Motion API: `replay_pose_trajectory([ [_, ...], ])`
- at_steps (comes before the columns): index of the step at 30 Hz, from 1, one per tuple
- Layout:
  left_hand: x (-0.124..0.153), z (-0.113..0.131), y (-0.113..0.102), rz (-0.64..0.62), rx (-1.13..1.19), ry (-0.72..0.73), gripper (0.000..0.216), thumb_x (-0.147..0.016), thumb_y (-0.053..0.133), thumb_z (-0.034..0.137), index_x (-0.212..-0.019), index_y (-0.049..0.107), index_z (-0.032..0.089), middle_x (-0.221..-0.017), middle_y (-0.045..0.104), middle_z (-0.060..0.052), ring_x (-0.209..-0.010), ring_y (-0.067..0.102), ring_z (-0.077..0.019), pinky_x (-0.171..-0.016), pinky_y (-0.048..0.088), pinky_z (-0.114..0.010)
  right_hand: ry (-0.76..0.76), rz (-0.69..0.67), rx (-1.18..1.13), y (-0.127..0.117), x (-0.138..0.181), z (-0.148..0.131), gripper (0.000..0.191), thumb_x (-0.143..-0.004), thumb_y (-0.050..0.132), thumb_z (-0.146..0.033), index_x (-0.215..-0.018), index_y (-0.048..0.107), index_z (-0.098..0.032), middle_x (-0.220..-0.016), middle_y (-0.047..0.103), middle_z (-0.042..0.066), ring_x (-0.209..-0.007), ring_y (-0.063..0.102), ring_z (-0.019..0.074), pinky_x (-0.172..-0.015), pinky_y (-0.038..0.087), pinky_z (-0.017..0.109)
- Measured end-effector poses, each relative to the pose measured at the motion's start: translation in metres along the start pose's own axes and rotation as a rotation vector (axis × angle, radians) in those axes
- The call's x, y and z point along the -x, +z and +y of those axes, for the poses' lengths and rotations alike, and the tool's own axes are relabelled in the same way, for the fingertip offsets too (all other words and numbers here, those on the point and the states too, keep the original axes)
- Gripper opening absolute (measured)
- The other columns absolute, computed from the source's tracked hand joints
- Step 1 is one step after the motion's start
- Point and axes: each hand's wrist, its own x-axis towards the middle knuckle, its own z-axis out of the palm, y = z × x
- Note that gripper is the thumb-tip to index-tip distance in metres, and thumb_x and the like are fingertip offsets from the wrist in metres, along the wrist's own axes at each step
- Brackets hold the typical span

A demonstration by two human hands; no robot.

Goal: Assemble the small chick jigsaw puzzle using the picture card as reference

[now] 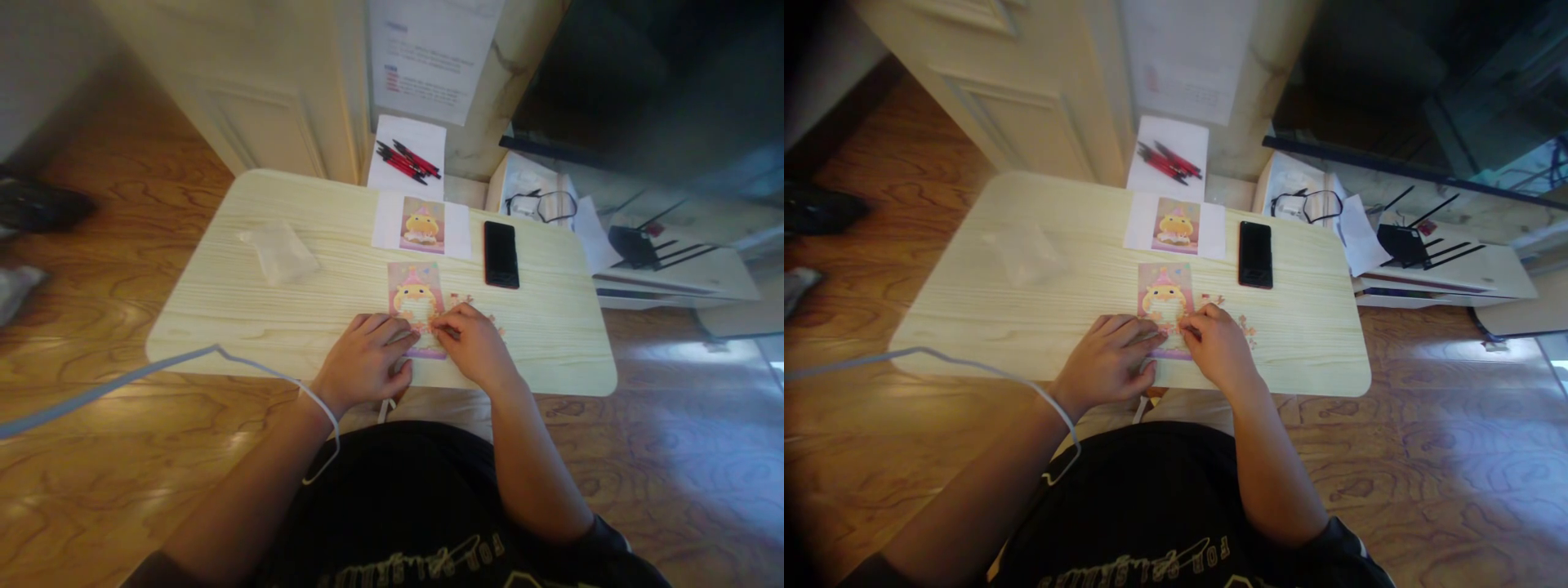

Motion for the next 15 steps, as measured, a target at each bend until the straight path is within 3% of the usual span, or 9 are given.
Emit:
replay_pose_trajectory([
  [15, -0.0001, 0.0001, -0.0001, -0.004, -0.001, 0.008, 0.044, -0.093, 0.06, 0.036, -0.134, 0.069, 0.023, -0.129, 0.069, -0.01, -0.117, 0.059, -0.0319, -0.095, 0.046, -0.051, -0.028, -0.009, -0.035, -0.0003, -0.002, 0.0022, 0.017, -0.097, 0.068, -0.016, -0.106, 0.08, -0.025, -0.105, 0.071, 0.004, -0.103, 0.068, 0.0207, -0.096, 0.051, 0.037],
])
